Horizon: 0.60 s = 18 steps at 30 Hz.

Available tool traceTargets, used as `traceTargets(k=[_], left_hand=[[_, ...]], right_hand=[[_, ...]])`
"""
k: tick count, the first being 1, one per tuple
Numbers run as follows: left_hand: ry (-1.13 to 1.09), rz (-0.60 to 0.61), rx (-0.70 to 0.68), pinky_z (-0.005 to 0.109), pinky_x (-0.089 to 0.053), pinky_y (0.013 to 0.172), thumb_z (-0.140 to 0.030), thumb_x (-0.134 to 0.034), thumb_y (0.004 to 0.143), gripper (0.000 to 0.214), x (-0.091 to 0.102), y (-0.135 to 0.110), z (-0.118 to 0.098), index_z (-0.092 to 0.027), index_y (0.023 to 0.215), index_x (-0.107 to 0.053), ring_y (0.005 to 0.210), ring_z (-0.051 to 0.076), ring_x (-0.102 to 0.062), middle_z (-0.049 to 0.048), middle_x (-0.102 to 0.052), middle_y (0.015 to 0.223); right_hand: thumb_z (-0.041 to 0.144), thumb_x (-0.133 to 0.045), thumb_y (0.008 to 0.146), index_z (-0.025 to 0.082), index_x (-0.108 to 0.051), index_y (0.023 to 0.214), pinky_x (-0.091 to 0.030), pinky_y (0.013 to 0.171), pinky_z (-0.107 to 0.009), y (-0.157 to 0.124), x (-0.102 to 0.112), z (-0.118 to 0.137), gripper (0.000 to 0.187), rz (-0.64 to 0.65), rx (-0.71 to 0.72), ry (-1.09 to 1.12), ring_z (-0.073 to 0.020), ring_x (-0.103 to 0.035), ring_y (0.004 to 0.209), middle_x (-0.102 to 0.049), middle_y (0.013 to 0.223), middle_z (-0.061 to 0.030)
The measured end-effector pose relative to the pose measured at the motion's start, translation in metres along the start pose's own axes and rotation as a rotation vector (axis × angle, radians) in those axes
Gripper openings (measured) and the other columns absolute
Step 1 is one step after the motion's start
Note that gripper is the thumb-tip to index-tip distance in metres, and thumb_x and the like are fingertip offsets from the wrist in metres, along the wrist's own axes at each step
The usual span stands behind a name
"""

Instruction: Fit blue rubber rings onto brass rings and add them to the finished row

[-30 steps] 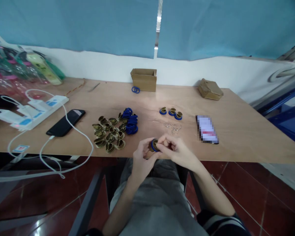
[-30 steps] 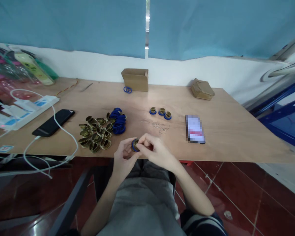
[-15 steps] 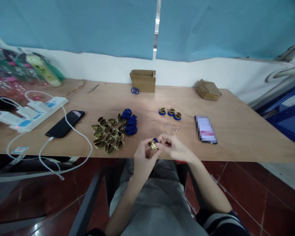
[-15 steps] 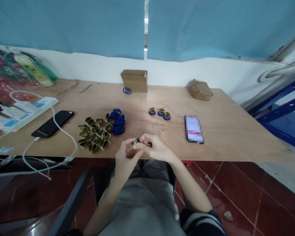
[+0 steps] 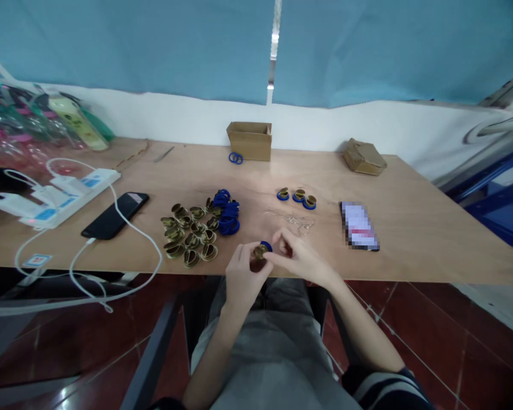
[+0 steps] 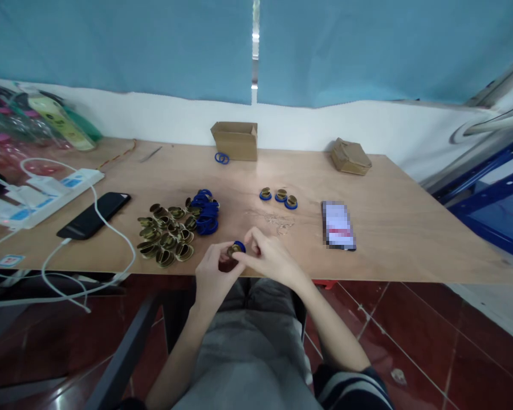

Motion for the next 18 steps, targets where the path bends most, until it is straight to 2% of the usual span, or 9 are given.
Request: traceTargets(k=[4,7,13,18], left_hand=[[0.118,0.047,-0.076,0.035,-0.054,0.079,-0.015,-0.074,0.079,0.031,-0.004,0.000,-0.001,-0.020,0.109,-0.066,0.086,0.025,-0.066,0.0056,-0.067,0.092],[0.141,0.089,-0.057,0.037,-0.053,0.081,-0.011,-0.072,0.077,0.037,-0.006,0.000,-0.001,-0.021,0.112,-0.067,0.088,0.026,-0.064,0.0057,-0.066,0.093],[0.114,0.111,-0.030,0.039,-0.053,0.084,-0.011,-0.070,0.078,0.038,-0.006,0.000,0.001,-0.023,0.114,-0.065,0.092,0.027,-0.062,0.0062,-0.064,0.098],[0.151,0.092,-0.040,0.039,-0.052,0.082,-0.014,-0.068,0.080,0.030,-0.005,0.001,0.003,-0.021,0.110,-0.064,0.089,0.027,-0.061,0.0065,-0.063,0.095]], right_hand=[[0.039,-0.067,0.094,0.022,-0.052,0.099,-0.031,0.059,-0.025,-0.001,-0.012,0.011,0.023,0.046,0.032,-0.221,-0.0135,-0.051,0.061,-0.056,0.071,0.0053],[0.033,-0.067,0.093,0.021,-0.052,0.103,-0.031,0.060,-0.026,0.002,-0.018,0.009,0.022,0.040,0.033,-0.354,-0.0169,-0.058,0.068,-0.064,0.078,0.0009],[0.035,-0.060,0.097,0.020,-0.054,0.105,-0.032,0.061,-0.027,0.003,-0.021,0.007,0.018,0.038,0.065,-0.499,-0.0197,-0.064,0.073,-0.071,0.090,-0.0053],[0.035,-0.055,0.103,0.018,-0.059,0.105,-0.040,0.067,-0.029,0.003,-0.022,0.013,0.018,0.059,0.149,-0.573,-0.0227,-0.068,0.086,-0.072,0.100,-0.0100]])
Point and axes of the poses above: each hand's wrist, its own y-axis towards the middle knuckle, its own x-axis out of the back of the hand, z = x × y, the point moved 5 cm from there along y, towards the middle knuckle
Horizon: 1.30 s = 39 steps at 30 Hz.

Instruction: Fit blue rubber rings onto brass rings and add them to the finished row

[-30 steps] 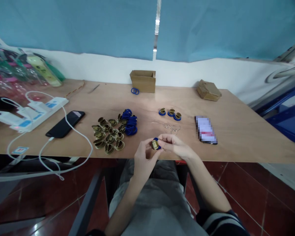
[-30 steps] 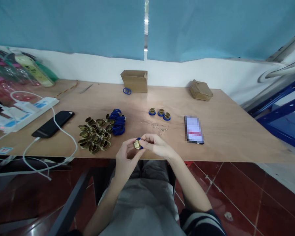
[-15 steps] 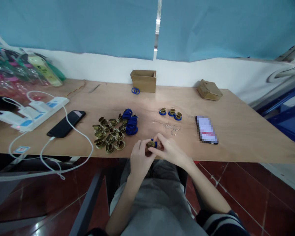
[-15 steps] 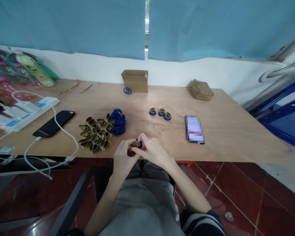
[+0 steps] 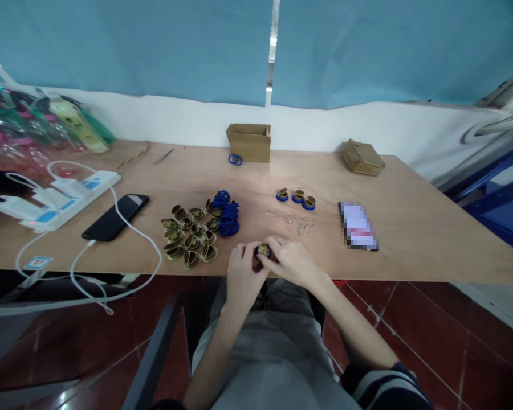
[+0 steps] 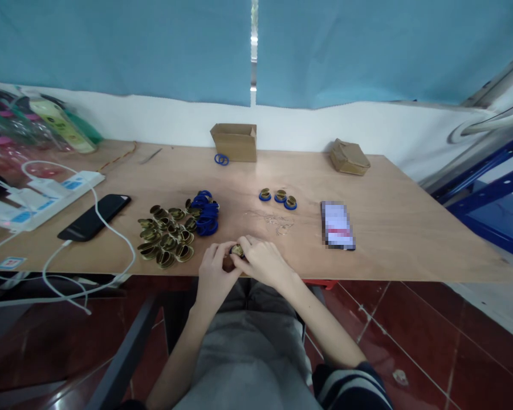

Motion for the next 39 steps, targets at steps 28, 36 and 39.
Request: traceTargets(k=[28,36,39], left_hand=[[0.046,0.055,-0.028,0.038,-0.047,0.080,-0.025,-0.068,0.091,0.013,-0.005,-0.003,-0.002,-0.019,0.102,-0.065,0.084,0.026,-0.058,0.0050,-0.063,0.088],[0.043,0.075,-0.027,0.039,-0.047,0.081,-0.022,-0.066,0.092,0.012,-0.005,-0.003,-0.002,-0.019,0.103,-0.067,0.086,0.026,-0.058,0.0061,-0.065,0.091],[0.048,0.077,-0.029,0.039,-0.048,0.082,-0.022,-0.065,0.092,0.012,-0.005,-0.003,-0.002,-0.020,0.104,-0.067,0.087,0.026,-0.058,0.0065,-0.066,0.093]], right_hand=[[0.025,-0.038,0.106,0.014,-0.057,0.123,-0.038,0.070,-0.032,0.074,0.079,-0.096,0.028,0.003,-0.340,-0.410,-0.0304,-0.070,0.092,-0.075,0.110,-0.0189],[0.028,-0.041,0.106,0.017,-0.062,0.123,-0.040,0.073,-0.031,0.085,0.058,-0.123,0.029,0.082,-0.295,-0.433,-0.0276,-0.069,0.099,-0.074,0.119,-0.0161],[0.025,-0.041,0.106,0.015,-0.061,0.125,-0.043,0.077,-0.032,0.084,0.052,-0.123,0.029,0.077,-0.300,-0.445,-0.0289,-0.069,0.103,-0.072,0.121,-0.0183]])
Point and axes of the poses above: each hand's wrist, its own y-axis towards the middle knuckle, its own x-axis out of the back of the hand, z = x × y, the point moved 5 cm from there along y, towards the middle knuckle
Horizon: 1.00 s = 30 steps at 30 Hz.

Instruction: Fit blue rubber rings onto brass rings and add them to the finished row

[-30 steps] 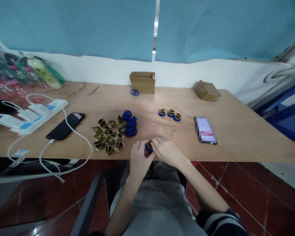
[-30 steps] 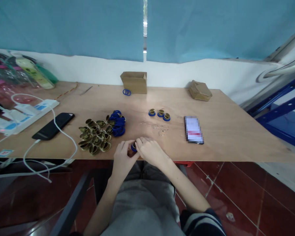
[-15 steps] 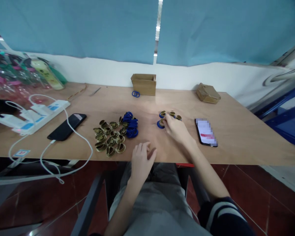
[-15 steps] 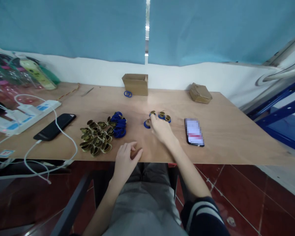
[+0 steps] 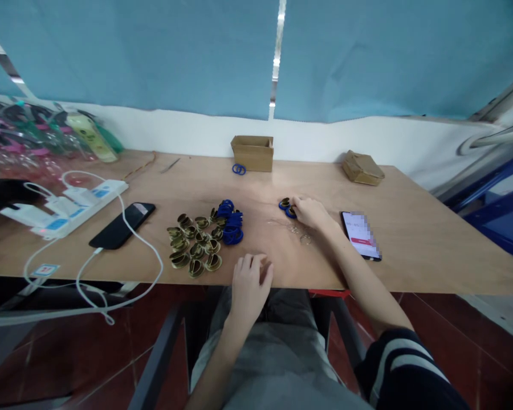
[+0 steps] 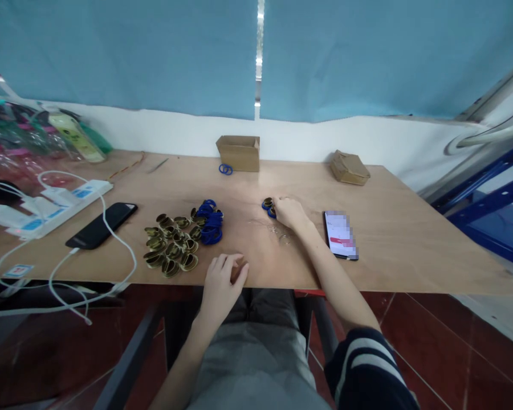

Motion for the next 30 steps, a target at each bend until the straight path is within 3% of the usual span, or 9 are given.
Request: traceTargets(k=[9,15,19,22,26,30], left_hand=[[-0.003,-0.011,-0.009,0.038,-0.048,0.080,-0.019,-0.064,0.091,0.007,0.003,0.000,-0.002,-0.021,0.098,-0.067,0.085,0.026,-0.059,0.0063,-0.067,0.092],[-0.147,-0.016,0.003,0.034,-0.051,0.079,-0.020,-0.058,0.096,0.009,0.015,0.010,0.007,-0.022,0.099,-0.067,0.085,0.023,-0.065,0.0045,-0.069,0.089],[-0.024,-0.184,-0.005,0.041,-0.052,0.088,-0.023,-0.058,0.095,0.013,0.045,0.039,0.030,-0.022,0.103,-0.068,0.094,0.028,-0.065,0.0088,-0.070,0.096],[0.085,-0.186,-0.037,0.048,-0.050,0.094,-0.024,-0.060,0.092,0.021,0.055,0.074,0.048,-0.021,0.110,-0.069,0.100,0.034,-0.062,0.0132,-0.070,0.104],[0.114,-0.089,-0.067,0.054,-0.046,0.103,-0.018,-0.058,0.089,0.028,0.047,0.122,0.061,-0.019,0.114,-0.072,0.115,0.037,-0.058,0.0170,-0.068,0.123],[0.329,0.141,-0.046,0.054,-0.046,0.104,-0.019,-0.054,0.093,0.024,0.031,0.147,0.059,-0.017,0.100,-0.077,0.131,0.040,-0.050,0.0186,-0.063,0.136]], right_hand=[[0.015,-0.038,0.104,0.013,-0.056,0.129,-0.045,0.079,-0.033,-0.006,0.001,0.005,0.032,-0.004,-0.047,-0.034,-0.0287,-0.068,0.106,-0.066,0.123,-0.0216],[0.026,-0.034,0.108,0.014,-0.056,0.125,-0.043,0.076,-0.032,-0.014,0.011,0.009,0.030,-0.058,-0.062,-0.015,-0.0294,-0.067,0.106,-0.065,0.125,-0.0197],[0.033,-0.035,0.109,0.017,-0.060,0.116,-0.040,0.074,-0.031,-0.038,0.021,0.013,0.030,-0.155,-0.054,0.089,-0.0277,-0.066,0.101,-0.070,0.117,-0.0158],[0.032,-0.039,0.108,0.018,-0.061,0.111,-0.039,0.071,-0.030,-0.060,0.017,0.022,0.026,-0.143,-0.008,0.158,-0.0246,-0.067,0.093,-0.072,0.112,-0.0129],[0.026,-0.042,0.105,0.017,-0.063,0.102,-0.042,0.079,-0.031,-0.079,0.001,0.032,0.023,-0.168,0.042,0.153,-0.0257,-0.064,0.100,-0.068,0.113,-0.0142],[0.024,-0.048,0.102,0.016,-0.064,0.101,-0.044,0.086,-0.038,-0.086,-0.016,0.030,0.018,-0.258,0.068,0.129,-0.0300,-0.059,0.104,-0.066,0.115,-0.0171]])
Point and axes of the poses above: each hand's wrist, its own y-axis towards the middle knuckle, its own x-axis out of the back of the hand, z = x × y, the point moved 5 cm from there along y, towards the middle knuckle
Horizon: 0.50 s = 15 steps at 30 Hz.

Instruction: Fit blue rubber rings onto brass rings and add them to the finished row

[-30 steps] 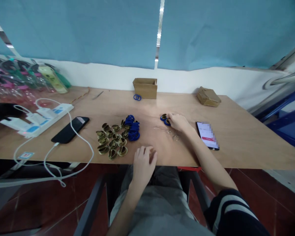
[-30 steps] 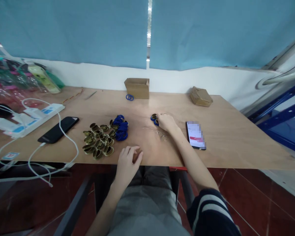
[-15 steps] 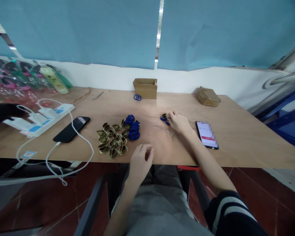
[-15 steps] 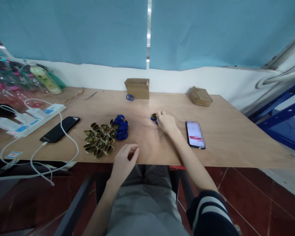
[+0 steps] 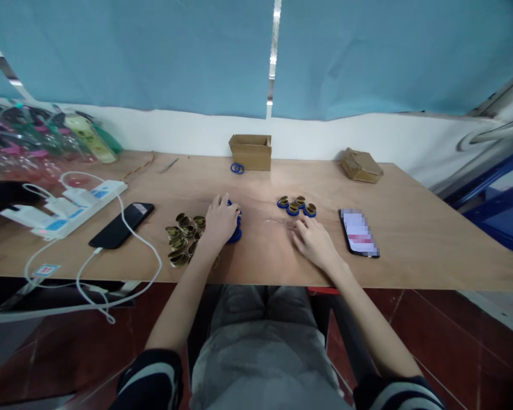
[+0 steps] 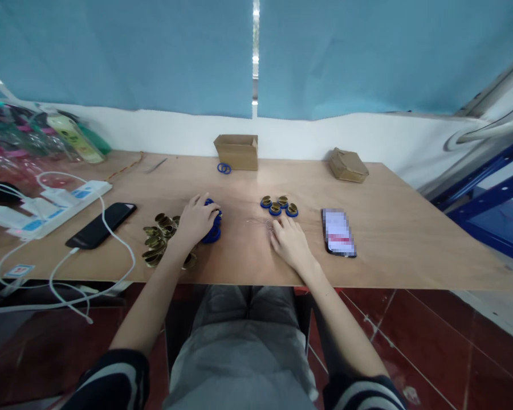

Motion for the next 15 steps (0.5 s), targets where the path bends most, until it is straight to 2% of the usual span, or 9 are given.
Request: traceTargets(k=[2,4,7,9,13,15], left_hand=[[0.064,0.071,-0.010,0.053,-0.047,0.102,-0.019,-0.051,0.095,0.027,0.000,0.003,-0.004,-0.017,0.095,-0.077,0.131,0.039,-0.051,0.0185,-0.065,0.134],[0.061,0.081,-0.009,0.051,-0.048,0.099,-0.019,-0.050,0.096,0.027,0.003,0.003,-0.005,-0.017,0.096,-0.077,0.126,0.038,-0.056,0.0180,-0.069,0.126],[-0.019,0.016,-0.005,0.048,-0.050,0.098,-0.020,-0.051,0.096,0.024,0.014,-0.001,-0.005,-0.018,0.102,-0.074,0.115,0.035,-0.061,0.0154,-0.074,0.113],[-0.073,-0.057,-0.012,0.047,-0.050,0.099,-0.020,-0.051,0.097,0.023,0.024,-0.007,-0.006,-0.018,0.104,-0.072,0.114,0.034,-0.062,0.0145,-0.073,0.113],[-0.180,-0.172,-0.071,0.043,-0.047,0.107,-0.025,-0.054,0.098,0.016,0.047,-0.039,-0.009,-0.018,0.103,-0.068,0.122,0.031,-0.062,0.0138,-0.067,0.131],[-0.205,-0.202,-0.047,0.042,-0.048,0.106,-0.030,-0.056,0.098,0.015,0.056,-0.062,-0.005,-0.019,0.099,-0.067,0.119,0.030,-0.065,0.0132,-0.068,0.127]], right_hand=[[0.025,-0.048,0.102,0.016,-0.064,0.100,-0.044,0.085,-0.040,-0.004,-0.005,-0.004,0.018,-0.028,-0.005,0.011,-0.0306,-0.059,0.101,-0.065,0.113,-0.0170],[0.025,-0.048,0.102,0.016,-0.064,0.100,-0.044,0.084,-0.041,-0.006,-0.008,-0.007,0.019,-0.054,-0.009,0.038,-0.0304,-0.058,0.099,-0.065,0.112,-0.0165],[0.023,-0.047,0.102,0.017,-0.065,0.101,-0.044,0.085,-0.042,-0.009,-0.008,-0.006,0.018,-0.099,0.008,0.126,-0.0295,-0.058,0.097,-0.066,0.111,-0.0153],[0.021,-0.048,0.101,0.018,-0.064,0.101,-0.045,0.086,-0.041,-0.010,-0.006,-0.003,0.017,-0.135,0.042,0.212,-0.0286,-0.059,0.097,-0.066,0.109,-0.0138],[0.019,-0.048,0.101,0.020,-0.062,0.100,-0.045,0.088,-0.042,-0.013,0.000,0.009,0.015,-0.213,0.103,0.328,-0.0286,-0.060,0.101,-0.068,0.108,-0.0126],[0.018,-0.048,0.100,0.020,-0.062,0.098,-0.045,0.087,-0.043,-0.014,0.002,0.017,0.014,-0.234,0.136,0.332,-0.0295,-0.061,0.102,-0.069,0.108,-0.0132]])
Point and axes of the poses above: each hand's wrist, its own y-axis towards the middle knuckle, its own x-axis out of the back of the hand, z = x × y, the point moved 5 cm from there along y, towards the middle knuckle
